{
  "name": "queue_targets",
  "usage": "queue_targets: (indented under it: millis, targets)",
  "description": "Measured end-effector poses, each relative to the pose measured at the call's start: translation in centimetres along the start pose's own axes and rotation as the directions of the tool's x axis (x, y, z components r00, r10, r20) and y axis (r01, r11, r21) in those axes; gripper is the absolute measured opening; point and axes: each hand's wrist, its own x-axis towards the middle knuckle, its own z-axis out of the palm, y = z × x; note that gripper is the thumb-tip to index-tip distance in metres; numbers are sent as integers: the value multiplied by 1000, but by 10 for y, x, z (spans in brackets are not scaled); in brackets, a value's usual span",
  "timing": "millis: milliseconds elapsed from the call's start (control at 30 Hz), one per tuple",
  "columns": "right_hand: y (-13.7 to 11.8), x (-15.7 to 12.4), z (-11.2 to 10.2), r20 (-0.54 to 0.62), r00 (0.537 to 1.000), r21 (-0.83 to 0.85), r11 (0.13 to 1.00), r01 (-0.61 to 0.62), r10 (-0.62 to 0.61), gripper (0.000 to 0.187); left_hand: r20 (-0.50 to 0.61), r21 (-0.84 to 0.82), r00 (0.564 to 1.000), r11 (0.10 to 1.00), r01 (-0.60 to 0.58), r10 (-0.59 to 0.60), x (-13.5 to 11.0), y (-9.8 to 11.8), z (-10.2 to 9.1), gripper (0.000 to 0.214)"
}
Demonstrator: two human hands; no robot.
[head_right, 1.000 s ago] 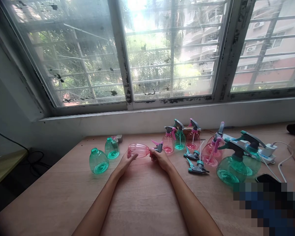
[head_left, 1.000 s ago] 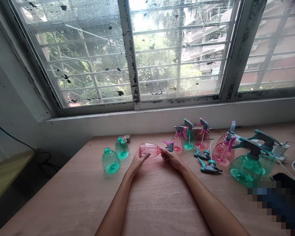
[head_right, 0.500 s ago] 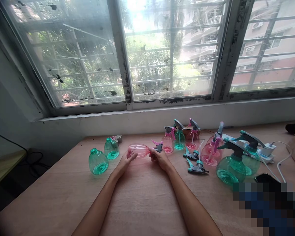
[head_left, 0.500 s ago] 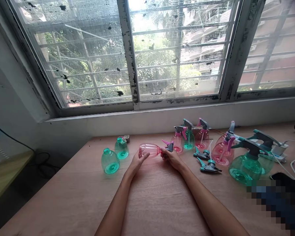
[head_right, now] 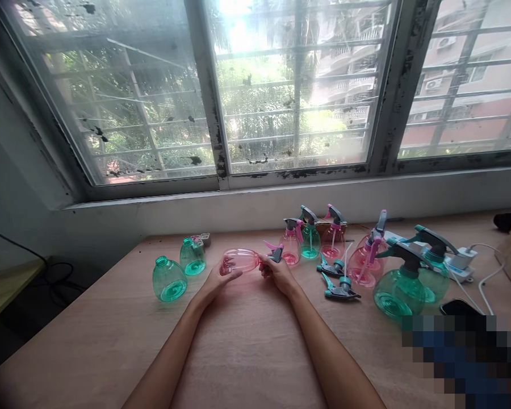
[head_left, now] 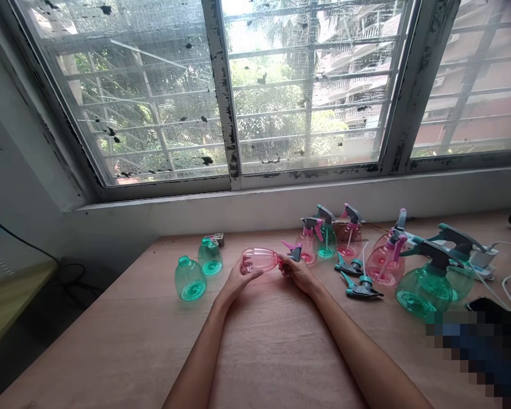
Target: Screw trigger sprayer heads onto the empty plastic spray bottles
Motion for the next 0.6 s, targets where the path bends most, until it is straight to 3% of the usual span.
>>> queue_targets:
  millis: [133,300,500,600]
  targets:
    - [0,0,0,4,1000,-2,1000,0,0,23,-12,-14,1000,1000,2,-3,-1,-1,1,78]
    - [-1,-1,1,10,1000,-8,1000,2,-2,22,4,4,1000,1000,-2,2,-2,6,2,48]
    - [0,0,-1,-3,1000,-11,1000,2,-2,23,-4,-30,999,999,38,-38,-4,4,2,106]
    - [1,0,-2,-3,1000,-15,1000,-5,5,24,-1,-24,1000,999,30,-30,-3,4,3,89]
